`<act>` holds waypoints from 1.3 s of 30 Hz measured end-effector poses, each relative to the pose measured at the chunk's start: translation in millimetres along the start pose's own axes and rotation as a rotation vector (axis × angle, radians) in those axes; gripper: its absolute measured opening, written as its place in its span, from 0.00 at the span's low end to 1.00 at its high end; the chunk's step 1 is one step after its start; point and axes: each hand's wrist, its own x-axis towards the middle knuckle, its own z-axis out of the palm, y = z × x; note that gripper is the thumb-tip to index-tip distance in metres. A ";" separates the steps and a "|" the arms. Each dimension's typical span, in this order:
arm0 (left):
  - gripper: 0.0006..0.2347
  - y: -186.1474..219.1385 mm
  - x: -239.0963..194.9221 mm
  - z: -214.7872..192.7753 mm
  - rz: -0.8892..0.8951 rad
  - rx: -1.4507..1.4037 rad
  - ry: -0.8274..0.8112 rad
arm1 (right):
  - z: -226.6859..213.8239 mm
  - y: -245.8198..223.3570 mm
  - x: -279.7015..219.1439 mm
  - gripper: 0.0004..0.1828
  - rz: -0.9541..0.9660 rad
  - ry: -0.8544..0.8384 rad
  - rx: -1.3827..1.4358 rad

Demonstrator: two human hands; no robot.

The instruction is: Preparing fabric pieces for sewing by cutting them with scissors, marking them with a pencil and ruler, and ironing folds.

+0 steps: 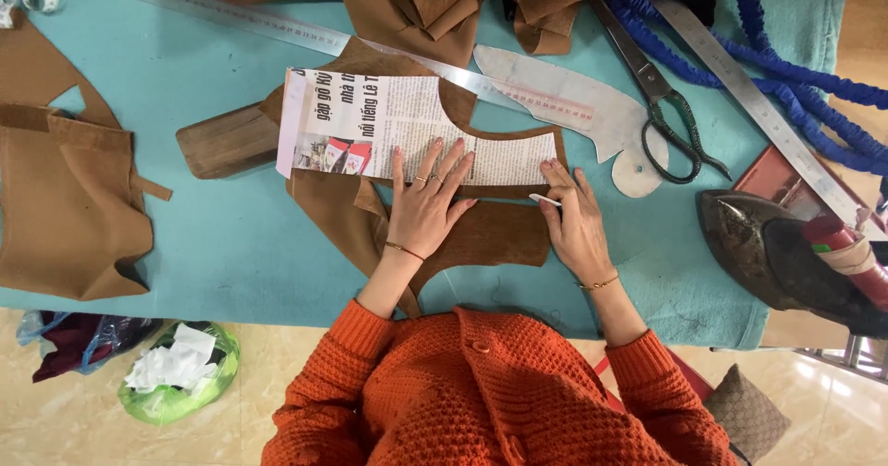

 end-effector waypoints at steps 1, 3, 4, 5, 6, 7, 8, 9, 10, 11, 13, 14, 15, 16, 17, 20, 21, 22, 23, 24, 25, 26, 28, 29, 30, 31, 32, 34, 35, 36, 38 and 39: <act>0.29 -0.1 0.0 1.5 0.002 0.000 0.000 | -0.8 -0.6 0.5 0.07 0.002 0.001 -0.001; 0.29 -0.7 0.0 4.3 0.006 0.013 0.001 | -2.1 -1.8 1.7 0.07 -0.001 0.007 0.003; 0.29 -0.8 0.8 3.4 0.008 0.013 0.001 | -1.2 -0.8 1.2 0.07 0.000 0.007 0.002; 0.29 -0.8 1.3 2.3 0.008 0.015 -0.011 | -0.4 0.0 0.6 0.07 -0.001 0.008 -0.006; 0.29 -0.9 1.7 1.2 0.007 0.018 -0.023 | 0.4 0.8 0.0 0.07 -0.002 0.009 -0.014; 0.29 -1.6 2.4 0.3 0.008 0.018 -0.023 | 0.0 0.7 0.4 0.07 -0.002 0.009 -0.015; 0.30 -2.5 3.1 -0.5 0.018 0.011 -0.022 | -0.4 0.5 0.7 0.07 -0.001 0.013 -0.010; 0.30 -3.3 3.6 -1.4 0.026 0.004 -0.021 | -0.6 0.3 1.1 0.08 0.000 0.017 -0.005; 0.30 -4.9 3.6 -1.6 0.026 0.004 -0.021 | -0.7 0.4 1.1 0.08 0.001 0.017 -0.005; 0.30 -6.3 3.6 -1.8 0.035 -0.003 -0.024 | -0.9 0.6 1.1 0.08 0.000 0.015 -0.005; 0.31 -8.1 3.5 -2.9 0.043 -0.009 -0.028 | -1.2 0.9 0.8 0.08 -0.001 0.013 -0.006; 0.31 -8.5 3.4 -3.9 0.049 -0.008 -0.026 | -1.2 1.0 0.6 0.08 -0.007 0.007 -0.012; 0.31 -9.0 3.0 -5.0 0.055 -0.008 -0.026 | -1.1 1.0 0.1 0.08 -0.012 0.001 -0.017; 0.31 -9.2 2.9 -4.7 0.055 -0.007 -0.026 | -1.0 1.2 0.2 0.08 -0.011 0.000 -0.016; 0.31 -9.4 2.7 -4.2 0.055 -0.012 -0.023 | -1.0 1.4 0.1 0.08 -0.009 -0.001 -0.003; 0.31 -9.5 2.2 -4.7 0.057 -0.017 -0.017 | -0.8 0.7 -0.1 0.08 -0.009 -0.004 0.010; 0.31 -9.5 2.0 -5.2 0.059 -0.016 -0.014 | -0.8 0.2 -0.2 0.08 -0.012 -0.006 0.007; 0.31 -10.0 2.2 -7.1 0.059 -0.016 -0.014 | -1.1 -0.4 0.3 0.08 -0.011 -0.006 0.008; 0.31 -10.5 2.2 -8.9 0.061 -0.017 -0.014 | -1.3 -1.1 0.7 0.08 -0.006 -0.004 0.010; 0.31 -11.0 2.1 -10.8 0.064 -0.019 -0.014 | -1.4 -1.8 1.1 0.08 -0.001 -0.002 0.012; 0.31 -11.8 2.1 -10.2 0.063 -0.019 -0.015 | -0.9 -1.3 0.7 0.08 -0.001 -0.003 0.013; 0.32 -12.7 2.2 -9.6 0.061 -0.022 -0.015 | -0.4 -0.9 0.4 0.08 0.002 -0.003 0.005; 0.32 -13.9 3.3 -10.2 0.059 -0.024 -0.014 | 0.6 0.1 0.5 0.08 0.003 -0.004 -0.002; 0.31 -14.1 3.9 -11.4 0.053 -0.025 -0.049 | 1.1 0.3 0.3 0.08 0.001 -0.004 -0.010; 0.31 -14.3 4.5 -12.6 0.046 -0.025 -0.084 | 1.5 0.6 0.2 0.08 0.000 -0.005 -0.018; 0.31 -13.6 4.7 -14.7 0.046 -0.024 -0.084 | 1.4 0.5 0.2 0.08 -0.001 -0.004 -0.018; 0.31 -12.9 5.0 -16.8 0.051 -0.033 -0.091 | 1.2 0.4 0.2 0.08 -0.002 -0.004 -0.017; 0.32 -11.8 5.6 -20.5 0.057 -0.042 -0.098 | 0.9 0.7 0.3 0.08 -0.003 -0.002 -0.016; 0.31 -11.2 5.4 -22.0 0.062 -0.033 -0.112 | 0.8 0.8 0.3 0.08 -0.006 0.001 -0.015; 0.30 -10.7 5.2 -23.5 0.067 -0.024 -0.126 | 0.8 1.0 0.2 0.08 -0.008 0.004 -0.013; 0.30 -11.2 5.6 -23.5 0.075 -0.009 -0.120 | 1.2 0.9 0.2 0.08 -0.011 0.005 -0.021; 0.29 -11.4 5.8 -23.3 0.084 0.004 -0.115 | 1.4 0.8 0.0 0.08 -0.013 0.005 -0.029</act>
